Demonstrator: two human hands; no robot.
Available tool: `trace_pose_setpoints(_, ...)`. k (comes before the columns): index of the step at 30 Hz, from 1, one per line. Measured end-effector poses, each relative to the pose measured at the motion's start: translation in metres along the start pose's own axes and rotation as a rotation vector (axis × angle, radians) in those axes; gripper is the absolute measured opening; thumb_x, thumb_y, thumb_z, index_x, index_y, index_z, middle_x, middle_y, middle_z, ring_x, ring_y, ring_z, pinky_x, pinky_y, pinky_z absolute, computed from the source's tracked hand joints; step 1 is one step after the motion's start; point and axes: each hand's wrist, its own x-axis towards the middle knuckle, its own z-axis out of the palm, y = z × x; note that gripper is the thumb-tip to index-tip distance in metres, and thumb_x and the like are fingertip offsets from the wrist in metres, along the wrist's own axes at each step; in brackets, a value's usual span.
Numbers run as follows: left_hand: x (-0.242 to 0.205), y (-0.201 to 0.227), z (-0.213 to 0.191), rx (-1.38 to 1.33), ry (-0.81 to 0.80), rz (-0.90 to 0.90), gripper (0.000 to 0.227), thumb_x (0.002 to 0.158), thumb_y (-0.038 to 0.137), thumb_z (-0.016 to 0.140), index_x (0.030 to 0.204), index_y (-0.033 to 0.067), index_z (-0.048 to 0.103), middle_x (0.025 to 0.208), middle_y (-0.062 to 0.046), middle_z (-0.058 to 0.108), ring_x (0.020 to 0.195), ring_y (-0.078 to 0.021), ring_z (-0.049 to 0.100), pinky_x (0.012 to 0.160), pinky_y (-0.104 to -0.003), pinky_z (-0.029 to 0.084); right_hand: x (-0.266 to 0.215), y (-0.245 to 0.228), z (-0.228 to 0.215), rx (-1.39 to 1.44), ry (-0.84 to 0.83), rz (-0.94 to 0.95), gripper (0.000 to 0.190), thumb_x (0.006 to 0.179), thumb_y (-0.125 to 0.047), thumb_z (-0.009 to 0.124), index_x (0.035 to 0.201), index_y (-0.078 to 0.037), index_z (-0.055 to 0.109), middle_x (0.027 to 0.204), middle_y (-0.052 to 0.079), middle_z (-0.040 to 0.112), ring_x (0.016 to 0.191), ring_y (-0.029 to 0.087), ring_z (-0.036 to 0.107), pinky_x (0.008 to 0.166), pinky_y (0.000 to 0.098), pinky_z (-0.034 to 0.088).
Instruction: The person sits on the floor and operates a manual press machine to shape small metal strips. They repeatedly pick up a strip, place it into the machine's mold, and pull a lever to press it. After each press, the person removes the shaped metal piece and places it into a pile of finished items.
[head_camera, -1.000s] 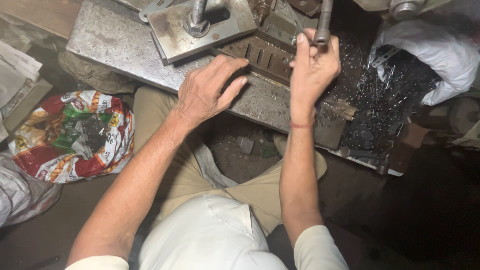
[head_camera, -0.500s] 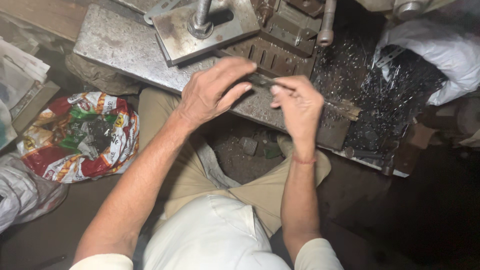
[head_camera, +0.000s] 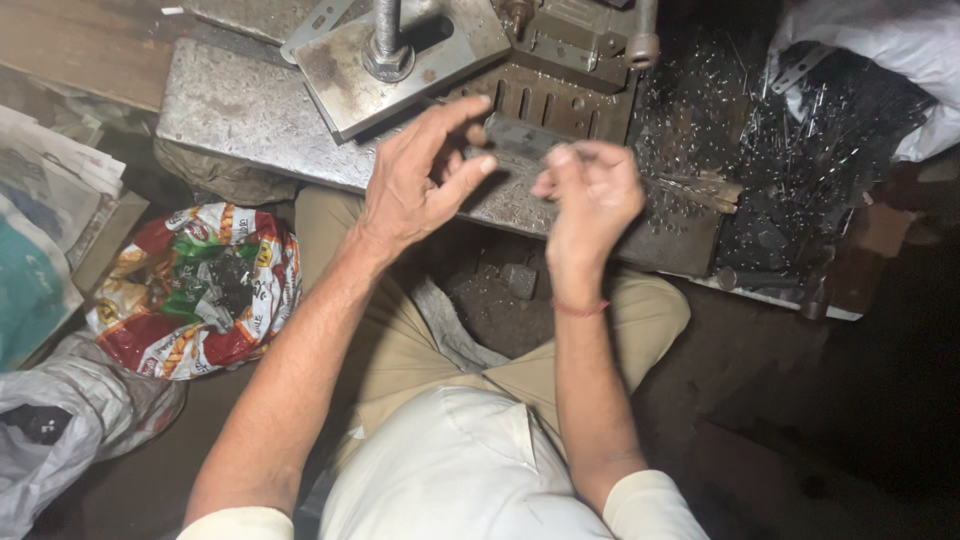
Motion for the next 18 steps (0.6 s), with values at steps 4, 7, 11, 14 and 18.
trace_pose_setpoints(4,0.004,0.000,0.002,0.121,0.015,0.080,0.054,0.096,0.022,0.082,0.141,0.0071,0.056,0.111,-0.008,0.069,0.072,-0.0131,0.064,0.064,-0.028,0.055,0.056,-0.020,0.001,0.053,0.078,-0.006,0.016,0.096,0.000,0.074,0.105,0.002,0.061,0.089,0.012,0.072,0.068,0.014,0.067,0.058,0.0261,0.058)
trace_pose_setpoints(7,0.003,0.000,0.002,0.161,0.010,0.103,0.051,0.097,0.021,0.082,0.139,0.0071,0.057,0.110,-0.008,0.069,0.072,-0.0140,0.065,0.064,-0.029,0.054,0.090,-0.022,0.007,0.001,0.084,-0.017,0.019,0.095,-0.001,0.078,0.101,0.001,0.061,0.086,0.011,0.073,0.067,0.013,0.068,0.057,0.0253,0.058)
trace_pose_setpoints(11,0.001,-0.002,0.002,0.172,0.014,0.114,0.045,0.099,0.019,0.080,0.136,0.0067,0.058,0.109,-0.008,0.069,0.071,-0.0150,0.065,0.064,-0.029,0.054,0.109,-0.018,0.010,-0.072,0.052,-0.072,0.020,0.094,-0.003,0.082,0.096,0.000,0.063,0.082,0.010,0.072,0.064,0.013,0.068,0.054,0.0253,0.060)
trace_pose_setpoints(14,0.002,-0.002,0.003,0.178,0.021,0.116,0.043,0.098,0.018,0.080,0.134,0.0064,0.060,0.105,-0.008,0.069,0.070,-0.0160,0.064,0.062,-0.030,0.053,0.115,-0.015,0.012,-0.145,0.060,-0.130,0.019,0.093,-0.005,0.084,0.094,0.000,0.065,0.079,0.009,0.072,0.061,0.012,0.069,0.051,0.0255,0.061)
trace_pose_setpoints(18,0.002,-0.001,0.003,0.179,0.022,0.121,0.042,0.098,0.019,0.080,0.132,0.0061,0.061,0.101,-0.008,0.068,0.069,-0.0172,0.064,0.061,-0.031,0.052,0.111,-0.015,0.014,-0.207,0.027,-0.195,0.016,0.094,-0.006,0.084,0.096,0.003,0.071,0.078,0.006,0.071,0.060,0.010,0.068,0.050,0.0246,0.060)
